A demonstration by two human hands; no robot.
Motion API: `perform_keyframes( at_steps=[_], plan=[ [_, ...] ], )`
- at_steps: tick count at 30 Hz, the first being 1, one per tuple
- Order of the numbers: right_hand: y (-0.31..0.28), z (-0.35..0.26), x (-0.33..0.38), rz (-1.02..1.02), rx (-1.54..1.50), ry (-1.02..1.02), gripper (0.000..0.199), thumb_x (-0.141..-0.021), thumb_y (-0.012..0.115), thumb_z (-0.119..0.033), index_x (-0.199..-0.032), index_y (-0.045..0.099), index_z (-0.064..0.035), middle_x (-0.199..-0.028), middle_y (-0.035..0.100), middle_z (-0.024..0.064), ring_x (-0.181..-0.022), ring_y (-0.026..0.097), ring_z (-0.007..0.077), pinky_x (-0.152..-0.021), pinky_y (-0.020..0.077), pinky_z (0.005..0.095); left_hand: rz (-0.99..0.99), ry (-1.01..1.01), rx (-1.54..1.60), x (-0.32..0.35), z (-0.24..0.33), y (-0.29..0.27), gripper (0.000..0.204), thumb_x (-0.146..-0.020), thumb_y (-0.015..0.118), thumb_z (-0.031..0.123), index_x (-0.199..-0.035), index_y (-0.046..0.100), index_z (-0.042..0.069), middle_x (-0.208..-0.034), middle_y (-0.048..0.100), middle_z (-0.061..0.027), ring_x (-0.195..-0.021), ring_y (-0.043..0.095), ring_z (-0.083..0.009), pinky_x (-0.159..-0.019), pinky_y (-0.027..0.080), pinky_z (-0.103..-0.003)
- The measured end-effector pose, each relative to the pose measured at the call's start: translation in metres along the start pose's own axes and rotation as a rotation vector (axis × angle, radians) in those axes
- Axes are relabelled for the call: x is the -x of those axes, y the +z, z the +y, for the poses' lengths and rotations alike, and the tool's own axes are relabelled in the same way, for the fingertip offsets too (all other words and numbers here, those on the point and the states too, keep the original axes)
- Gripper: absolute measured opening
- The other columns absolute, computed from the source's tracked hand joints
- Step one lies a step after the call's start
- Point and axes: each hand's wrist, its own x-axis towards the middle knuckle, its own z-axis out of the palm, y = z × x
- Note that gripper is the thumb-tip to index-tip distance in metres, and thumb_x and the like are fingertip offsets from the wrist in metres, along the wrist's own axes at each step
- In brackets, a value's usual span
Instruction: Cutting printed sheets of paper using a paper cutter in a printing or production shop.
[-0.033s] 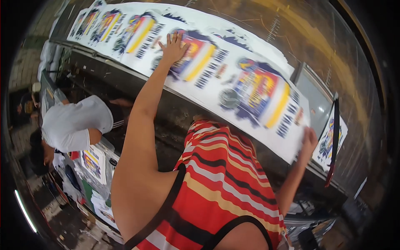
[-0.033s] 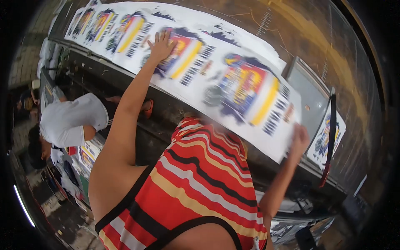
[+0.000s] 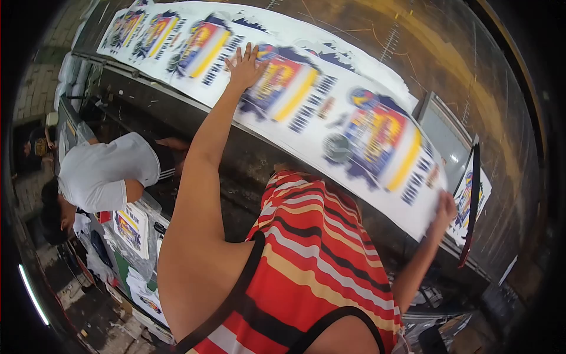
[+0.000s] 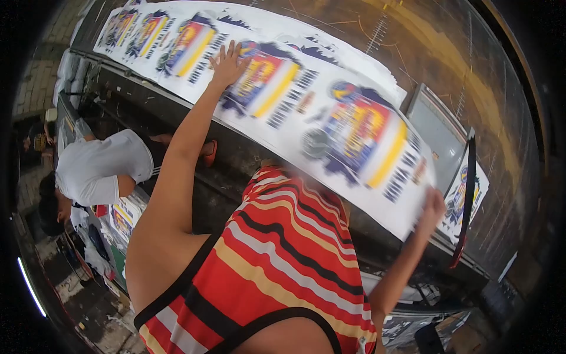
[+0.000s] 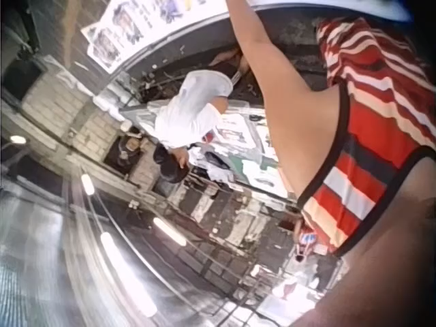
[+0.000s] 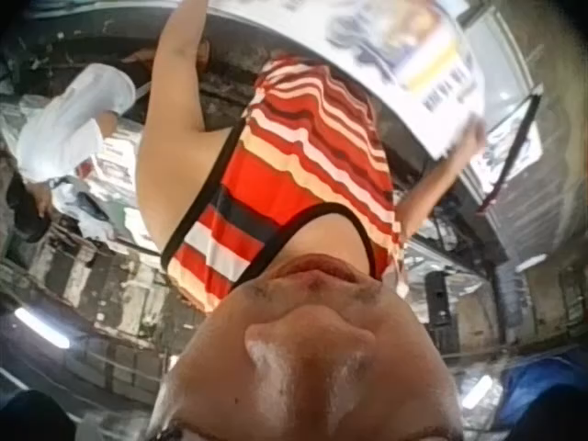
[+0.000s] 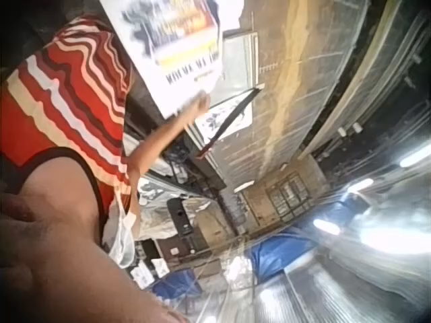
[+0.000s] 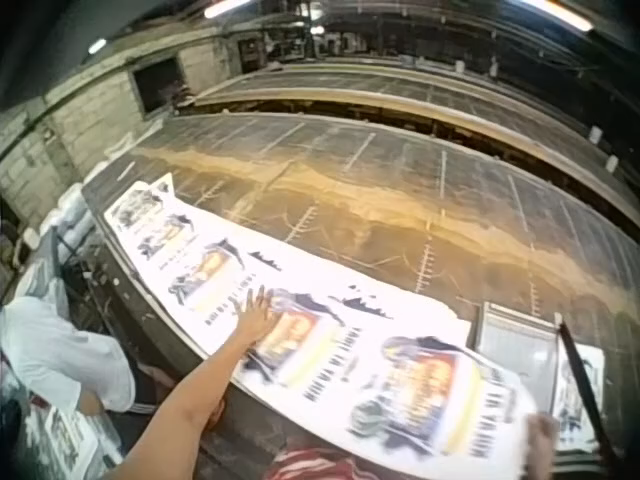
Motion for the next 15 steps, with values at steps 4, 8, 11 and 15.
perform_keyframes(
  at_steps=[4,8,11,15],
  plan=[
    [-0.185,0.027,-0.027,0.096,0.166,-0.063,0.028,-0.099,0.067,-0.025,-0.104,0.07,0.0029,-0.09,0.067,-0.0001,-0.08,0.056,0.0086,-0.07,0.0445,0.0237,0.122,-0.015,0.117,-0.005,-0.017,0.011,0.086,-0.095,0.035,0.074,-0.161,0.024,0.019,-0.168,0.018,-0.0091,-0.154,0.011,-0.0428,-0.111,0.005,-0.08],
    [-0.381,0.017,-0.021,-0.002,0.25,0.007,0.025,-0.103,0.059,-0.023,-0.098,0.065,0.0007,-0.084,0.061,-0.0007,-0.076,0.051,0.0086,-0.069,0.0434,0.025,0.044,-0.168,0.073,-0.014,-0.021,0.004,0.088,-0.094,0.035,0.075,-0.161,0.023,0.02,-0.169,0.018,-0.0084,-0.155,0.01,-0.0404,-0.11,0.003,-0.08],
    [-0.508,-0.002,0.005,0.099,0.58,0.18,0.031,-0.102,0.058,-0.025,-0.103,0.064,0.0054,-0.092,0.069,0.0126,-0.075,0.059,0.0169,-0.067,0.0505,0.0336,0.092,-0.216,0.078,-0.019,-0.027,-0.005,0.086,-0.095,0.037,0.074,-0.161,0.025,0.021,-0.169,0.016,-0.009,-0.154,0.012,-0.0408,-0.11,0.006,-0.08],
    [-0.622,-0.038,0.06,0.412,1.308,0.06,0.032,-0.091,0.06,-0.031,-0.094,0.069,-0.0007,-0.086,0.071,0.0133,-0.069,0.065,0.0224,-0.06,0.0523,0.0377,0.022,-0.405,0.059,-0.024,-0.051,-0.014,0.09,-0.093,0.034,0.077,-0.161,0.023,0.019,-0.169,0.016,-0.0087,-0.154,0.011,-0.0431,-0.109,0.005,-0.081]
  ],
)
